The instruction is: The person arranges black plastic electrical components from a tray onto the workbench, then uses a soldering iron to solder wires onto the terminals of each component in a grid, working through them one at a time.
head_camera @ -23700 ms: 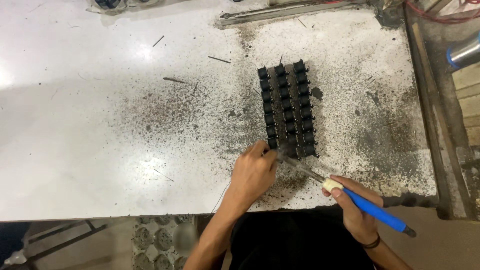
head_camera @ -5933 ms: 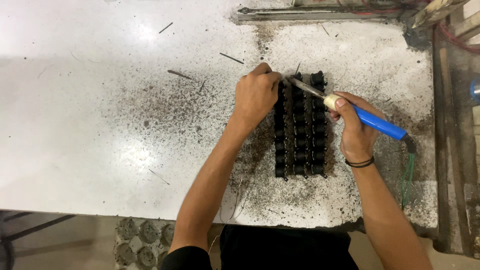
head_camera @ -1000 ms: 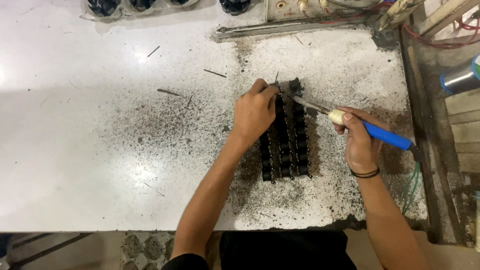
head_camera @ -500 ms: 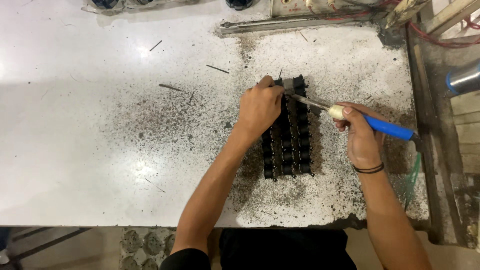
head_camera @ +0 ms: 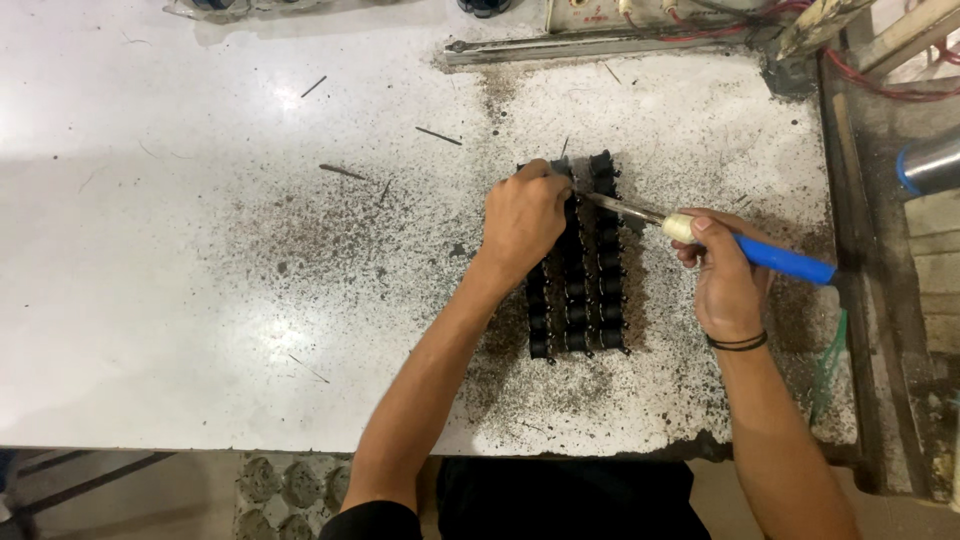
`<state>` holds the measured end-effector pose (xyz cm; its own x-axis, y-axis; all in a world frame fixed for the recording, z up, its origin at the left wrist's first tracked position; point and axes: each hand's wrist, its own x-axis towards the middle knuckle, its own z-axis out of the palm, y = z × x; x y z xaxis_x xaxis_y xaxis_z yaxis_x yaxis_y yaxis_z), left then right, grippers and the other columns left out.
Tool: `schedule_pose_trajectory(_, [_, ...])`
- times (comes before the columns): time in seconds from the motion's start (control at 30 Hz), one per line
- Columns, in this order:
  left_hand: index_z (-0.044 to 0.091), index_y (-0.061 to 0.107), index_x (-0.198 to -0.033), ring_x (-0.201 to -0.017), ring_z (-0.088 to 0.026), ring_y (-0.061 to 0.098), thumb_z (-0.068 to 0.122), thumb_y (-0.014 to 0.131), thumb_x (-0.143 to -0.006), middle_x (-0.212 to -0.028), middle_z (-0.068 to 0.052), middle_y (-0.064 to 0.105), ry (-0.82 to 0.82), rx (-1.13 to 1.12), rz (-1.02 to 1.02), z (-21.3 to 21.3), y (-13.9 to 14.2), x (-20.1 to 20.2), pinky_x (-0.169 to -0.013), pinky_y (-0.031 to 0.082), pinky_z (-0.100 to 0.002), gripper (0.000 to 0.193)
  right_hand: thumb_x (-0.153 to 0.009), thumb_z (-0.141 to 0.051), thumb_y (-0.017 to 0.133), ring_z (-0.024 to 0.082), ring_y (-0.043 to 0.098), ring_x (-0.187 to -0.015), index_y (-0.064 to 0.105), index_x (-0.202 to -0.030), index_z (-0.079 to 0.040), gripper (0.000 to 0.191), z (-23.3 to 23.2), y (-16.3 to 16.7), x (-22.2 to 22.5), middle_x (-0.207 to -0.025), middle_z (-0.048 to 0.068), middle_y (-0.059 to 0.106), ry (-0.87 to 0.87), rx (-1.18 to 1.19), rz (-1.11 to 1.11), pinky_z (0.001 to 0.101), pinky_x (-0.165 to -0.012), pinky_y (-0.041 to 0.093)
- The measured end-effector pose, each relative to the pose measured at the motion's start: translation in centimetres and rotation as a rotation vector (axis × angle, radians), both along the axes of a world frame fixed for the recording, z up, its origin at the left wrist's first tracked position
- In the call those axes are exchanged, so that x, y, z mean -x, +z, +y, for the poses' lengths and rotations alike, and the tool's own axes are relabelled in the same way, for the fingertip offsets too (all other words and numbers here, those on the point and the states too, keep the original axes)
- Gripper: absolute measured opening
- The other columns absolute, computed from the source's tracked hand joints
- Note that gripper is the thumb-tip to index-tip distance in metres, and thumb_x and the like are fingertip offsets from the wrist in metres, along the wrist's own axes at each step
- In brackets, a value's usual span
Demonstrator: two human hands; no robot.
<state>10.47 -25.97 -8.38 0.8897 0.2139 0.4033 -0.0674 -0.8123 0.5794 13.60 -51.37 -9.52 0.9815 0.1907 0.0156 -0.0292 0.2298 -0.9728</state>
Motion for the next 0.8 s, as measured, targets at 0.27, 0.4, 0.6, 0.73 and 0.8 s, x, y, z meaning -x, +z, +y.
schedule_pose_trajectory(0.27, [0.01,0.08,-0.088,-0.072,-0.033,0.071,0.009,0.072,-0.081,-0.093,-0.007,0.073,0.004,0.059,0.003,0.35,0.5,0.44,-0.065,0.058,-0.045,0.011,-0.103,-0.011,0.065,0.017,0.063,-0.08,0.072,-0.113,0.005,0.02,-0.01,-0.3,0.14,-0.098,0.013,0.072,-0.001,-0.037,-0.054,0.0305,-0.07,0.049])
schedule_pose_trajectory(0.4, [0.009,0.08,-0.088,-0.072,-0.032,0.071,0.011,0.074,-0.082,-0.091,-0.007,0.072,-0.005,0.057,0.027,0.48,0.54,0.41,-0.065,0.058,-0.044,0.009,-0.103,-0.01,0.065,0.017,0.064,-0.083,0.073,-0.114,0.004,0.02,0.1,-0.23,0.2,-0.099,0.014,0.072,-0.011,-0.039,-0.065,0.0304,-0.073,0.05])
schedule_pose_trajectory(0.6, [0.009,0.079,-0.092,-0.067,-0.028,0.072,0.009,0.073,-0.085,-0.09,-0.006,0.07,-0.034,0.057,0.07,0.83,0.13,-0.01,-0.061,0.058,-0.042,0.01,-0.104,-0.008,0.065,0.018,0.064,-0.082,0.074,-0.114,0.005,0.019,0.15,-0.24,0.08,-0.102,0.015,0.073,-0.007,-0.039,-0.082,0.0302,-0.072,0.051])
schedule_pose_trajectory(0.73, [0.008,0.077,-0.091,-0.066,-0.032,0.07,0.008,0.073,-0.084,-0.088,-0.008,0.068,-0.028,0.013,0.051,0.65,-0.03,-0.26,-0.06,0.057,-0.044,0.008,-0.101,-0.007,0.065,0.018,0.066,-0.085,0.074,-0.115,0.004,0.019,-0.16,-0.47,-0.13,-0.105,0.016,0.074,0.051,-0.004,-0.083,0.0293,-0.073,0.053])
schedule_pose_trajectory(0.8, [0.008,0.076,-0.087,-0.067,-0.033,0.07,0.007,0.072,-0.083,-0.09,-0.008,0.068,-0.022,-0.019,0.055,0.46,0.29,-0.48,-0.061,0.057,-0.045,0.005,-0.1,-0.006,0.065,0.018,0.066,-0.087,0.074,-0.116,0.004,0.021,-0.5,-0.38,-0.52,-0.106,0.016,0.074,0.069,0.035,-0.094,0.0288,-0.075,0.053])
